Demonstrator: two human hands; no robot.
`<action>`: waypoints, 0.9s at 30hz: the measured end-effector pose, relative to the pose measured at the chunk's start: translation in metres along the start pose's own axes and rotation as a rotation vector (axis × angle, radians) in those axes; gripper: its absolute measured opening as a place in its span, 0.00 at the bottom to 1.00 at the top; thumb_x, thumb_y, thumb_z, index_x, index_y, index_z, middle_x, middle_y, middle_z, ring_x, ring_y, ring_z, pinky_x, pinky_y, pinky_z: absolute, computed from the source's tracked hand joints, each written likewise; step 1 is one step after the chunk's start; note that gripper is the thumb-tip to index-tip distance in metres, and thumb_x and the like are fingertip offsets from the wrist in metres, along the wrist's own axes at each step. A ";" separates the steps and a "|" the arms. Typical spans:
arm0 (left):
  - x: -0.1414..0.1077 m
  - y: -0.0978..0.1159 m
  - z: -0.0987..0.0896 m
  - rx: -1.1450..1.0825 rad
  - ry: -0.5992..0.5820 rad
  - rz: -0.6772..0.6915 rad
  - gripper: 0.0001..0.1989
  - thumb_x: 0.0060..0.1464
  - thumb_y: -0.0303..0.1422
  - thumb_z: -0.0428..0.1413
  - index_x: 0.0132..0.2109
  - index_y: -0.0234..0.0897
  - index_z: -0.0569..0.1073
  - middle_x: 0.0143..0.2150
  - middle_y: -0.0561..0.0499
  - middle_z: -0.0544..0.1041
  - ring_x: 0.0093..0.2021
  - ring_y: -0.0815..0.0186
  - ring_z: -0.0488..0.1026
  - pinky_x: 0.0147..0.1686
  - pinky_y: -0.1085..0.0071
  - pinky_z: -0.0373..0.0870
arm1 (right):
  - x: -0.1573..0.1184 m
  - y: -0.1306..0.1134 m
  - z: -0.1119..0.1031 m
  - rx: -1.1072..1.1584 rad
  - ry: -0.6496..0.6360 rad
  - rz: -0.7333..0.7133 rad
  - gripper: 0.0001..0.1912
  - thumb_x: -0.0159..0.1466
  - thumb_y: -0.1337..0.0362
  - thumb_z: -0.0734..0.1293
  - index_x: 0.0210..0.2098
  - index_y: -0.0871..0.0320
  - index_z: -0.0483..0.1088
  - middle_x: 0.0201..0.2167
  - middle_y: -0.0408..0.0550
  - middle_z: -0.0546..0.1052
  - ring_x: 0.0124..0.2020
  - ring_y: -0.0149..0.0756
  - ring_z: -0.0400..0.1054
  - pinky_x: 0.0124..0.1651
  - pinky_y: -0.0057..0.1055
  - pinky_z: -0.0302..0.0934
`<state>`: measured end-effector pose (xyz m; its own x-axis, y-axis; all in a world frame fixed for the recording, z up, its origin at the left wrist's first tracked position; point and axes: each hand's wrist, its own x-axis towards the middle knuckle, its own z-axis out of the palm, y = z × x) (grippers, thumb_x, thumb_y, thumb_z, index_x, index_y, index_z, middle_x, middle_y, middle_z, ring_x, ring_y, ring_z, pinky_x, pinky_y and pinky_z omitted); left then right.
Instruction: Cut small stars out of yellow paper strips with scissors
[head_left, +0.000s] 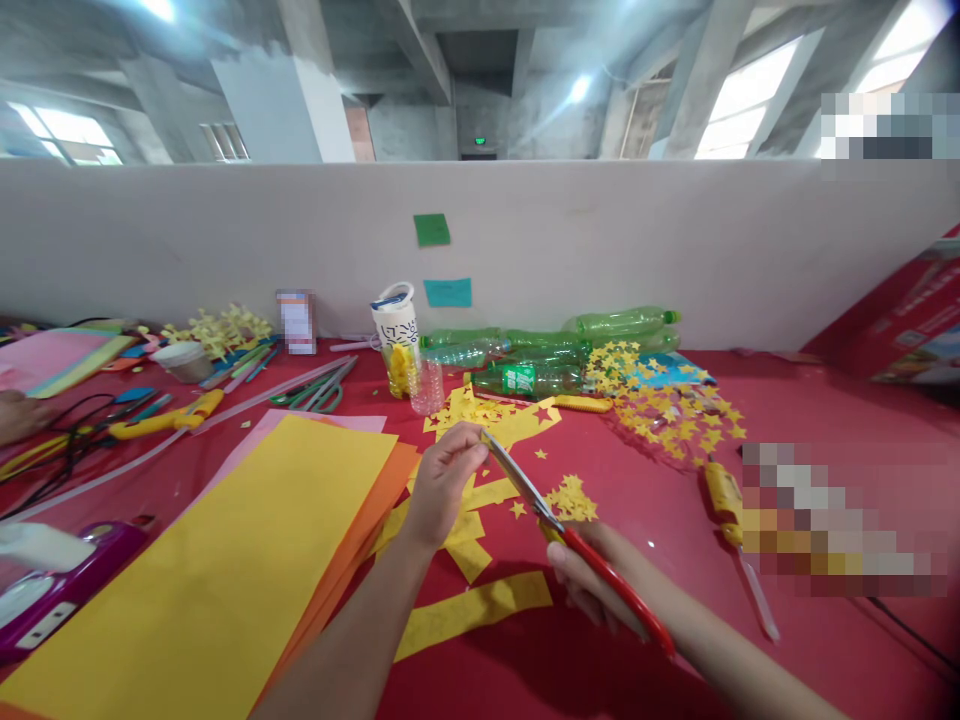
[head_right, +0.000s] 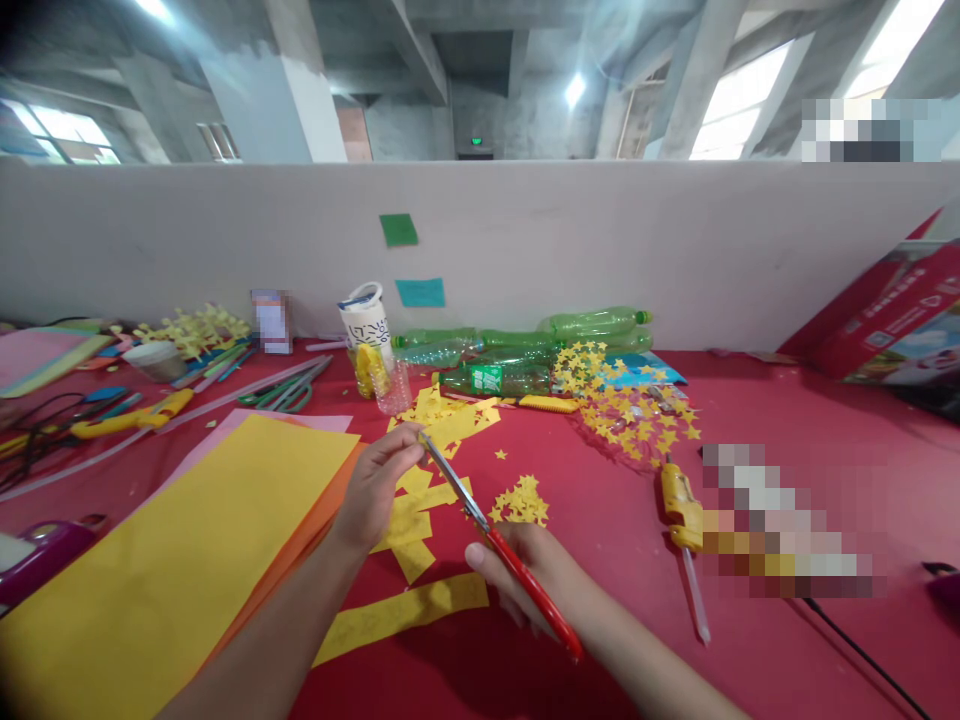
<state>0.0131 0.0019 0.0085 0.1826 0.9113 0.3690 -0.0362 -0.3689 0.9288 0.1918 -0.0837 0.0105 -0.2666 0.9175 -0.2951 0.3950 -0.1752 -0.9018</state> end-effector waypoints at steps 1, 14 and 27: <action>0.000 0.000 0.000 0.002 0.006 0.006 0.10 0.53 0.29 0.49 0.23 0.36 0.63 0.33 0.51 0.66 0.41 0.65 0.63 0.41 0.73 0.56 | 0.000 -0.001 0.000 -0.001 0.003 -0.001 0.25 0.57 0.42 0.57 0.20 0.57 0.57 0.08 0.35 0.59 0.09 0.21 0.50 0.12 0.18 0.43; 0.000 0.000 0.000 -0.069 -0.043 -0.005 0.11 0.54 0.28 0.47 0.23 0.36 0.63 0.24 0.54 0.62 0.29 0.69 0.59 0.32 0.72 0.55 | 0.004 0.013 0.000 0.018 -0.036 0.034 0.26 0.57 0.40 0.54 0.21 0.58 0.58 0.07 0.35 0.61 0.07 0.21 0.51 0.10 0.17 0.44; 0.000 -0.002 0.001 -0.133 -0.036 -0.019 0.10 0.53 0.29 0.48 0.24 0.35 0.66 0.27 0.53 0.66 0.31 0.68 0.62 0.34 0.71 0.57 | 0.001 0.007 0.001 0.033 -0.033 0.006 0.27 0.56 0.39 0.54 0.22 0.58 0.58 0.08 0.34 0.58 0.08 0.21 0.50 0.11 0.18 0.43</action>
<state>0.0142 0.0026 0.0071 0.2191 0.9100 0.3521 -0.1615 -0.3221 0.9329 0.1930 -0.0843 0.0038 -0.2936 0.9040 -0.3107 0.3676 -0.1933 -0.9097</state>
